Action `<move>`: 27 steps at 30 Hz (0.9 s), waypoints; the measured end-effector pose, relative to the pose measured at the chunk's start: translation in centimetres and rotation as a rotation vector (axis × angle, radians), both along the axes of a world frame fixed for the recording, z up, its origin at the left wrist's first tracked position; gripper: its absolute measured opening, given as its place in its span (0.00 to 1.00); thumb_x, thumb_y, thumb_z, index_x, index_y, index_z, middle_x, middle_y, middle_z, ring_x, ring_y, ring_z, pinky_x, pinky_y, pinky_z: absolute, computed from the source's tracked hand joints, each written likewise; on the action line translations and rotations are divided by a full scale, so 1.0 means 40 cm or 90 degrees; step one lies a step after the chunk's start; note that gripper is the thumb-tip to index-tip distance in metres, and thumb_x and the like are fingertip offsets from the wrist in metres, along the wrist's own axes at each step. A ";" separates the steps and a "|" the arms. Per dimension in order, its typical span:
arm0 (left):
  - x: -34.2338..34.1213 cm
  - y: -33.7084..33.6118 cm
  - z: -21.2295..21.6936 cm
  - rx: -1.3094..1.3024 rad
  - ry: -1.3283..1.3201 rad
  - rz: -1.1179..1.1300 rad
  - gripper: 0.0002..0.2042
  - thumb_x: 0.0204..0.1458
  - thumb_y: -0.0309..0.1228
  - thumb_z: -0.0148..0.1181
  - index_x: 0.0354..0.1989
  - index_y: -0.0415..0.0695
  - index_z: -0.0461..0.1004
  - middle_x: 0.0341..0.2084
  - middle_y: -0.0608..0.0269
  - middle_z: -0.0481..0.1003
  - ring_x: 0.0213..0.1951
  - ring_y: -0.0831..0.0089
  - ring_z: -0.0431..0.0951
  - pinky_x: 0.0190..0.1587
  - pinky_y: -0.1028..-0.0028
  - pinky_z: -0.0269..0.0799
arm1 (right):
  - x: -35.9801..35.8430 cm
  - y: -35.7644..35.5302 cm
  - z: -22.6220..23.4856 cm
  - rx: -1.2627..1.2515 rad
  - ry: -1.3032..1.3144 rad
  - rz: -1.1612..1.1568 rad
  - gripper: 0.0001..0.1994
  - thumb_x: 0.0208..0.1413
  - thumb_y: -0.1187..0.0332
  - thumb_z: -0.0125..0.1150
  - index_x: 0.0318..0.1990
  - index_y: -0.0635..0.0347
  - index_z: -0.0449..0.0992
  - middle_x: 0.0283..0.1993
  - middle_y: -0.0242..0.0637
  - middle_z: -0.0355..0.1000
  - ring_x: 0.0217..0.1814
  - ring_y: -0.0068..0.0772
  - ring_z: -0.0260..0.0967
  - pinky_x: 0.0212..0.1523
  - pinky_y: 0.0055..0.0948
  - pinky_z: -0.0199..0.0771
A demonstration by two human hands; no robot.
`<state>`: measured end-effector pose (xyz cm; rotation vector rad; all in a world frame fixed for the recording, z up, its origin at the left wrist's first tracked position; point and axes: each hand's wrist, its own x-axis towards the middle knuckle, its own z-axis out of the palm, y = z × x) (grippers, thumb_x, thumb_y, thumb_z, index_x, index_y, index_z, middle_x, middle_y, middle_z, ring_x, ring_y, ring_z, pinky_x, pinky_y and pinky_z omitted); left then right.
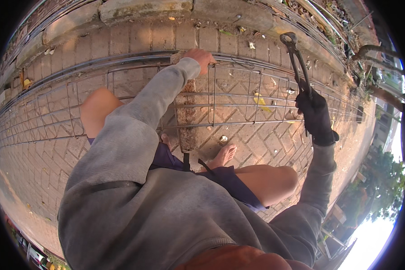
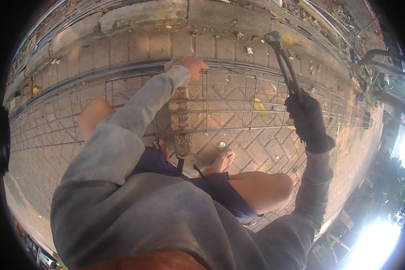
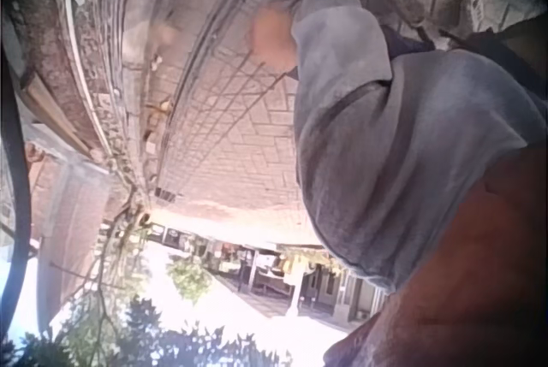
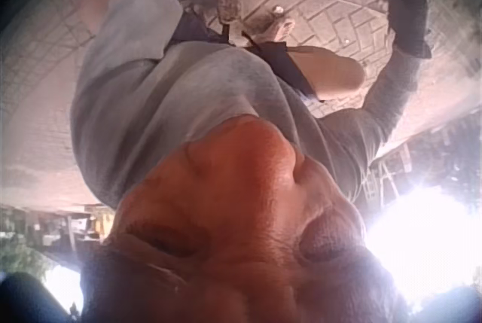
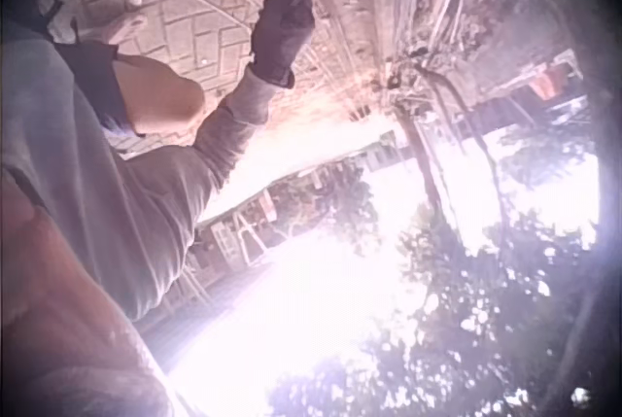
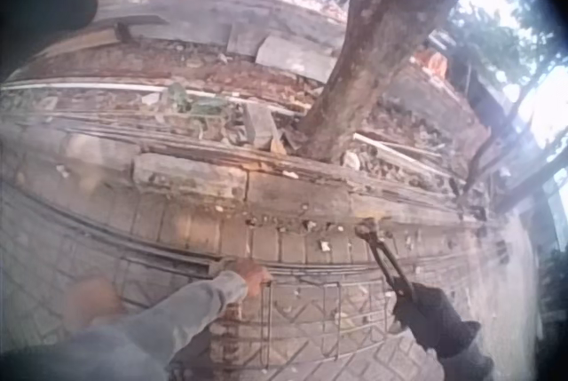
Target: The person assembles a rebar mesh on a paved outdoor area by tying intersecting steel bars with wire using pliers. They position the bars, wrap wire around intersections, and twist the wire to secure the grid.
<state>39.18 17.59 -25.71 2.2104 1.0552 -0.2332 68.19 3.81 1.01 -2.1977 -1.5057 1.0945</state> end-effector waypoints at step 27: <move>0.011 -0.010 -0.026 0.062 0.046 0.045 0.10 0.43 0.26 0.66 0.36 0.43 0.84 0.34 0.52 0.83 0.41 0.48 0.83 0.43 0.53 0.80 | -0.047 0.476 -0.314 0.628 -0.514 0.991 0.22 0.54 0.72 0.61 0.58 0.51 0.74 0.63 0.38 0.67 0.63 0.43 0.62 0.65 0.43 0.65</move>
